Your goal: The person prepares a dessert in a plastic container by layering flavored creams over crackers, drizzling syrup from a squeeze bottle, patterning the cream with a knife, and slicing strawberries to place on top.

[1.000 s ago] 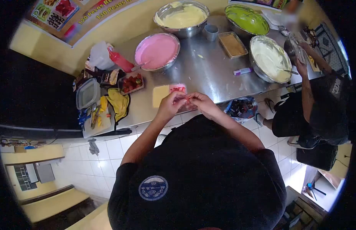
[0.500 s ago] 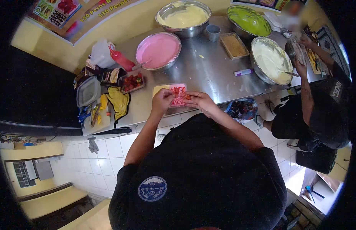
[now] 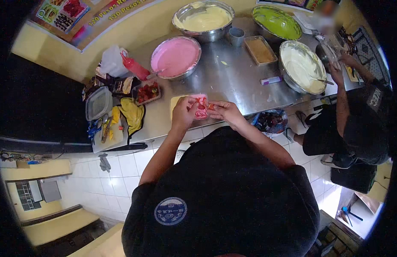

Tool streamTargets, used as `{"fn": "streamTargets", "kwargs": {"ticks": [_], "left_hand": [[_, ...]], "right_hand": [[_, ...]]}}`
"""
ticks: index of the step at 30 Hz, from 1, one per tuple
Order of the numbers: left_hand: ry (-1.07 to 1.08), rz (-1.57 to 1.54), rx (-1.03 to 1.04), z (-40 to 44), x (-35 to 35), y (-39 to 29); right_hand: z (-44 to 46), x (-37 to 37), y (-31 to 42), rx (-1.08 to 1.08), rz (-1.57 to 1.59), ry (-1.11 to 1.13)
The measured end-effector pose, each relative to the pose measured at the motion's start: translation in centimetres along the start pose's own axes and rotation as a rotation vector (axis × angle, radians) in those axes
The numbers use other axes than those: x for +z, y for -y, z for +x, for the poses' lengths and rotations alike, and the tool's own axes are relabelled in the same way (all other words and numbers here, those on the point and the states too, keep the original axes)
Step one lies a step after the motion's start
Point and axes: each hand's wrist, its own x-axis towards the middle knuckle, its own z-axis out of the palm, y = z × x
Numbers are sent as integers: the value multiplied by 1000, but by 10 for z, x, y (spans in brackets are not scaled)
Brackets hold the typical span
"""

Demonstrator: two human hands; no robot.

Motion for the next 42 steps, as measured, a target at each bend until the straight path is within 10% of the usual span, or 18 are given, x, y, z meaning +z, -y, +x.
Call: {"fn": "streamTargets", "kwargs": {"ticks": [5,42], "left_hand": [[258,-530,-94,-11,7,-14],[58,-168,-86,-2,-20,-8]], "right_hand": [[4,9,0,-11,-5,9],[9,4,-3,-37,-276,-75]]}}
